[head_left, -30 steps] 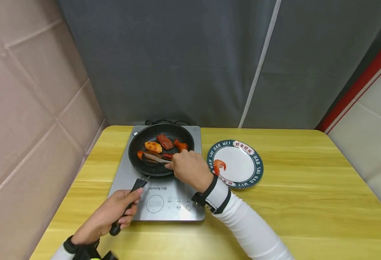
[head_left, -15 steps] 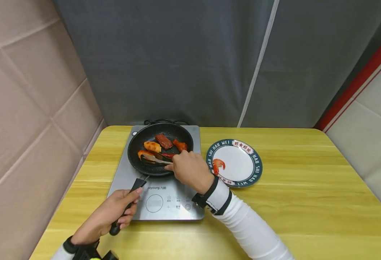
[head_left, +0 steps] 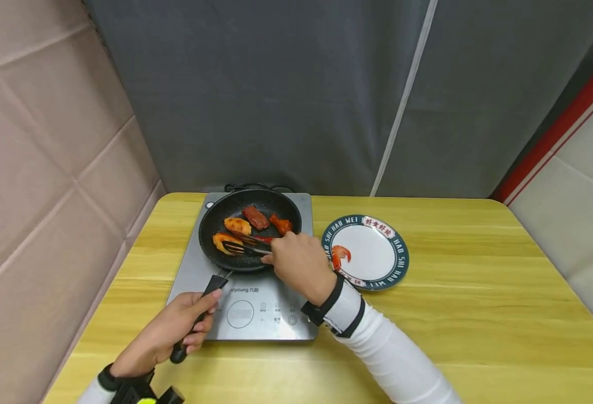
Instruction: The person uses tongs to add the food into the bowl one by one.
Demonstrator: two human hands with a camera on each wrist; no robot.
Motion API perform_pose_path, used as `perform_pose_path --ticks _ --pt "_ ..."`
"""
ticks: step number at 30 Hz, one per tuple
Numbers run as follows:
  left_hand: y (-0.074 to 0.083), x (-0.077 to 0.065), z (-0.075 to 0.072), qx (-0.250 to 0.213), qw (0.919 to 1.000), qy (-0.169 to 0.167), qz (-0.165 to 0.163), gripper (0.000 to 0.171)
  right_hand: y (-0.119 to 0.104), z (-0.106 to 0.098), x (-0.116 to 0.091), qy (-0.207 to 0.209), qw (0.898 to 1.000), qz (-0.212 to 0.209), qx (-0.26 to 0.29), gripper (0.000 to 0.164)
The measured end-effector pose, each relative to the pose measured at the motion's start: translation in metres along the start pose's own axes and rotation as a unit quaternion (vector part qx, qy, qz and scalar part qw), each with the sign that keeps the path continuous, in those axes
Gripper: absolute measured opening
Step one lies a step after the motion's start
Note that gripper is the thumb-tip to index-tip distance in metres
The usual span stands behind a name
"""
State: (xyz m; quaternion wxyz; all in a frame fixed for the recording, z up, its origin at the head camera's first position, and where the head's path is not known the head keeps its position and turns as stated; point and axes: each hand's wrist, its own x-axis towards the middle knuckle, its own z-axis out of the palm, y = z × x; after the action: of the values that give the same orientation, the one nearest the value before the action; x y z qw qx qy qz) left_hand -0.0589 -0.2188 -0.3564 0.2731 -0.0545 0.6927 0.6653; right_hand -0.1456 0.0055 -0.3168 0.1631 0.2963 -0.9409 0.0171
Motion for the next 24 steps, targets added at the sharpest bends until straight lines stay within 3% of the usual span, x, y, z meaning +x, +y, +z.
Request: perform_pose_path --ticks 6,12,19,24 --pt "0.002 0.001 0.002 0.015 0.9999 -0.005 0.000 0.041 -0.001 0.002 0.003 -0.011 1.000 0.015 -0.008 0.038" --pt "0.003 0.001 0.002 0.010 0.9999 -0.006 -0.001 0.041 0.004 -0.002 -0.002 0.008 1.000 0.010 -0.003 0.040" --pt "0.002 -0.001 0.001 0.010 0.9999 -0.006 -0.003 0.041 0.018 -0.027 -0.014 0.008 0.999 0.026 0.022 0.038" --pt "0.002 -0.002 0.001 0.004 1.0000 -0.007 -0.003 0.041 0.043 -0.044 -0.028 0.012 0.997 0.052 0.047 0.036"
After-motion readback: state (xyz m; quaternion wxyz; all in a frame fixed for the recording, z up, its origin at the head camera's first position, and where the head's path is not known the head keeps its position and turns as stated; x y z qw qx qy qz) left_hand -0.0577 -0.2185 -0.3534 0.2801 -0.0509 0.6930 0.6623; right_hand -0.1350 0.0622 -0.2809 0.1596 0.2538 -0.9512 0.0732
